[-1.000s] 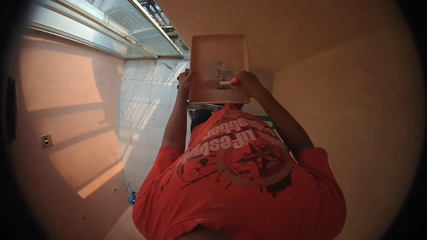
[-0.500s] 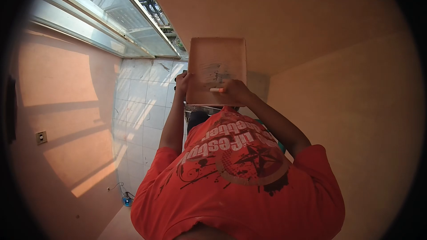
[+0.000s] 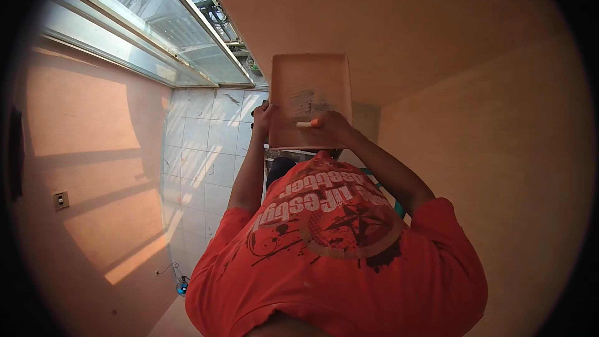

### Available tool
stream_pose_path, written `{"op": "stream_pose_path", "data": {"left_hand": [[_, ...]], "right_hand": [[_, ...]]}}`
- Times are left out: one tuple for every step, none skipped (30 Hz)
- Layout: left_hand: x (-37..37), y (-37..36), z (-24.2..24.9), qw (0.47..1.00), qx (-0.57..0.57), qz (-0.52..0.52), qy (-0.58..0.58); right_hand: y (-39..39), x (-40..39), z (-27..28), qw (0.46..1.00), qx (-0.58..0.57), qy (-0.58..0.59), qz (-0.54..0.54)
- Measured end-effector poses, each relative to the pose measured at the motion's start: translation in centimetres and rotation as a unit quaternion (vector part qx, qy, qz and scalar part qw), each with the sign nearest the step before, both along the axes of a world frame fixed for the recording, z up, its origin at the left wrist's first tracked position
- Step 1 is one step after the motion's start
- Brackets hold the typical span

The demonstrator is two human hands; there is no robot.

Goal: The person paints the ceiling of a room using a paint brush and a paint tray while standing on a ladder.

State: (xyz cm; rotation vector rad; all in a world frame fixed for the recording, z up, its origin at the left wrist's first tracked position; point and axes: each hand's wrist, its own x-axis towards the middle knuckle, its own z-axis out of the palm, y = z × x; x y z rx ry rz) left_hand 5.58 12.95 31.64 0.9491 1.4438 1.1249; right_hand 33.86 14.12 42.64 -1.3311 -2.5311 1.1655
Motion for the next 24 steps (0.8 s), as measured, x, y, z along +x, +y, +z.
{"op": "stream_pose_path", "data": {"left_hand": [[0.0,0.2,-0.6,1.000,0.011,0.006,-0.006],[0.1,0.1,-1.0,1.000,0.021,0.009,-0.012],[0.3,-0.2,-0.4,1.000,0.020,0.006,-0.013],[0.5,-0.4,0.4,1.000,0.020,0.015,-0.010],[0.7,-0.3,1.4,0.999,0.024,0.025,-0.008],[0.7,-0.2,1.8,0.999,0.029,0.021,-0.008],[0.6,-0.1,1.3,0.999,0.028,0.018,0.007],[0.4,0.0,0.7,0.999,0.027,0.014,0.023],[0.4,0.1,0.4,0.999,0.032,0.008,0.026],[0.3,0.2,0.1,0.999,0.038,0.007,0.019],[0.3,0.3,-0.2,0.999,0.044,0.007,0.012],[0.1,0.4,-0.5,0.999,0.042,0.000,-0.013],[-0.2,0.2,-0.2,0.999,0.044,-0.009,-0.011],[-0.4,0.2,0.3,0.999,0.031,-0.021,0.012],[-0.4,0.2,0.9,0.999,0.020,-0.036,0.034],[-0.3,0.2,0.8,0.998,0.027,-0.052,0.036],[-0.3,0.2,0.2,0.999,0.021,-0.041,0.000],[-0.4,0.3,-0.2,0.999,0.015,-0.033,-0.035],[-0.5,0.4,-0.3,0.998,0.012,-0.040,-0.037],[-0.7,0.5,-0.3,0.998,0.009,-0.050,-0.038],[-1.0,0.7,-1.0,0.997,0.006,-0.053,-0.052],[-1.1,1.0,-1.4,0.996,0.001,-0.056,-0.064],[-0.9,1.1,-0.5,0.996,-0.004,-0.049,-0.081],[-0.6,0.9,0.2,0.994,-0.012,-0.043,-0.097]], "right_hand": [[0.2,0.2,-0.5,0.998,0.007,0.064,0.001],[-0.1,-0.3,1.3,0.998,0.006,0.064,-0.001],[-0.5,-1.0,5.3,0.999,0.029,0.031,0.014],[-0.9,-1.5,7.7,0.998,0.054,-0.003,0.029],[-1.2,-1.6,7.6,0.998,0.057,-0.003,0.025],[-1.4,-1.6,7.1,0.997,0.075,0.007,0.014],[-1.5,-1.8,6.4,0.996,0.092,0.017,0.001],[-1.4,-1.8,4.2,0.995,0.097,0.019,-0.005],[-1.2,-1.6,0.8,0.995,0.080,-0.041,-0.045],[-1.1,-2.1,0.8,0.989,0.061,-0.101,-0.085],[-1.1,-1.9,0.9,0.989,0.063,-0.099,-0.092],[-1.4,-1.4,1.1,0.996,0.059,-0.013,-0.072],[-1.9,-1.4,2.3,0.994,0.054,0.074,-0.053],[-2.3,-1.7,3.9,0.993,0.058,0.076,-0.065],[-2.6,-2.0,5.6,0.978,0.067,0.153,-0.124],[-2.7,-2.0,6.6,0.953,0.080,0.229,-0.182],[-2.7,-1.6,5.9,0.948,0.093,0.231,-0.199],[-2.4,-1.2,4.1,0.939,0.110,0.245,-0.213],[-2.3,-0.9,3.2,0.929,0.129,0.260,-0.229],[-3.1,-0.8,4.1,0.862,-0.206,0.278,-0.371],[-3.6,-0.6,4.0,0.853,-0.189,0.293,-0.388],[-3.9,-0.3,3.4,0.878,-0.077,0.312,-0.356],[-4.3,-0.3,3.3,0.890,0.037,0.321,-0.322],[-4.9,-0.1,3.2,0.876,0.020,0.331,-0.350]]}}
